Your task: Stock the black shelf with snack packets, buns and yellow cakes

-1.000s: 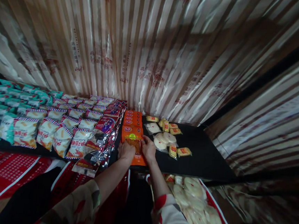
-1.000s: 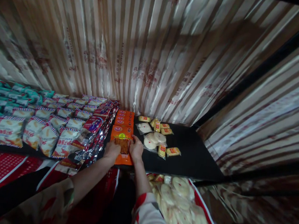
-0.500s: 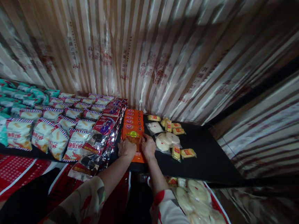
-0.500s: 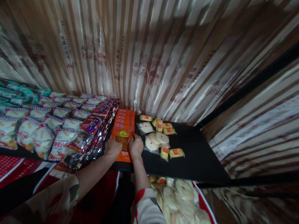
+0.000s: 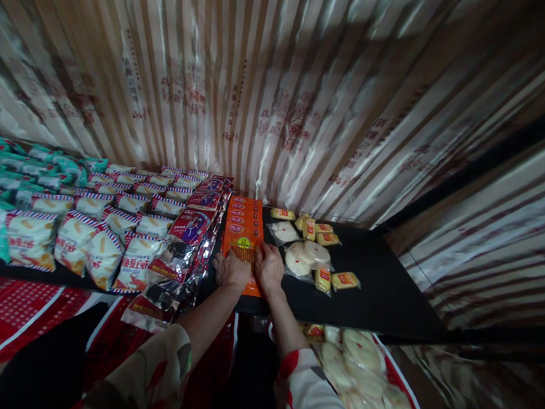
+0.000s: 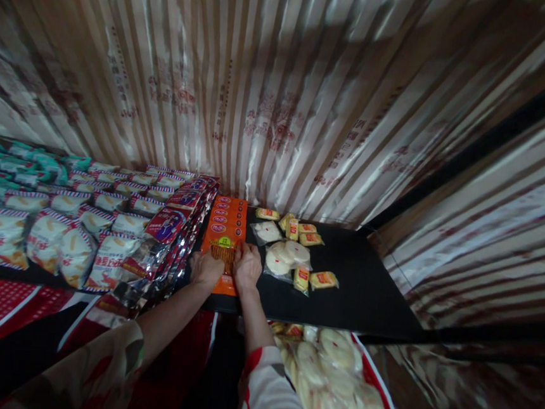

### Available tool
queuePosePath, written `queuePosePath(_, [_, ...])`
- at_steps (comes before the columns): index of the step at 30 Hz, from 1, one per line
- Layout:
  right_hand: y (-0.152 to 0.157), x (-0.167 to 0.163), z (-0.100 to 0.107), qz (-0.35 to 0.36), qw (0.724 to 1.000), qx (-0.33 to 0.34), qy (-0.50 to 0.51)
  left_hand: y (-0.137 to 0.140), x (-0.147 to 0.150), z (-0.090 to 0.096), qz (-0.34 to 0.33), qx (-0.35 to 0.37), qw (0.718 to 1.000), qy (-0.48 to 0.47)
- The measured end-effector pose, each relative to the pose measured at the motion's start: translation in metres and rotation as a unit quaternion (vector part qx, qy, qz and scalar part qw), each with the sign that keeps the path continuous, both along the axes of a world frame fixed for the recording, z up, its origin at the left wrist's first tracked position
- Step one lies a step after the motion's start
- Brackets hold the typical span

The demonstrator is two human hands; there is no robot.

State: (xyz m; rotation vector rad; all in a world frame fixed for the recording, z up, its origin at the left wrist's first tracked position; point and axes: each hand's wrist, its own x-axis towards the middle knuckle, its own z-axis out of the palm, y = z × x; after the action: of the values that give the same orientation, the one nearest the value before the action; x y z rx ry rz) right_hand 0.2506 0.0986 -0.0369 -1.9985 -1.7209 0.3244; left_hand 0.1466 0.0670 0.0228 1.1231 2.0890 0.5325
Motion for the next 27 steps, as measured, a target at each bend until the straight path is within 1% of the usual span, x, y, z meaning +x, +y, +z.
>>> queuePosePath(6, [0.001, 0.0, -0.007, -0.005, 1.0, -0.005, 0.017, -0.002, 0.0, -0.004, 0.001, 0.0, 1.0, 0.019])
queuePosePath(11, [0.0, 0.0, -0.009, -0.008, 1.0, 0.0, 0.021, -0.004, 0.006, -0.004, 0.004, -0.002, 0.999, 0.036])
queuePosePath(14, [-0.003, -0.002, -0.007, -0.015, 0.999, 0.025, 0.027, -0.007, 0.009, -0.004, -0.003, 0.016, 0.999, 0.038])
queuePosePath(18, [-0.013, -0.005, 0.0, -0.031, 0.995, 0.088, 0.039, -0.021, 0.015, -0.007, -0.015, 0.087, 0.995, 0.04])
queuePosePath(20, [-0.022, -0.008, 0.004, -0.02, 0.992, 0.112, 0.058, -0.032, 0.018, -0.008, -0.025, 0.131, 0.991, 0.013])
queuePosePath(23, [-0.044, -0.011, 0.008, 0.024, 0.986, 0.129, 0.102, -0.055, 0.02, -0.008, -0.042, 0.177, 0.98, -0.078])
queuePosePath(25, [-0.062, -0.014, 0.008, 0.047, 0.981, 0.139, 0.128, -0.073, 0.018, -0.009, -0.061, 0.19, 0.968, -0.151])
queuePosePath(27, [-0.084, -0.018, 0.005, 0.065, 0.976, 0.146, 0.148, -0.093, 0.011, -0.013, -0.079, 0.192, 0.958, -0.197])
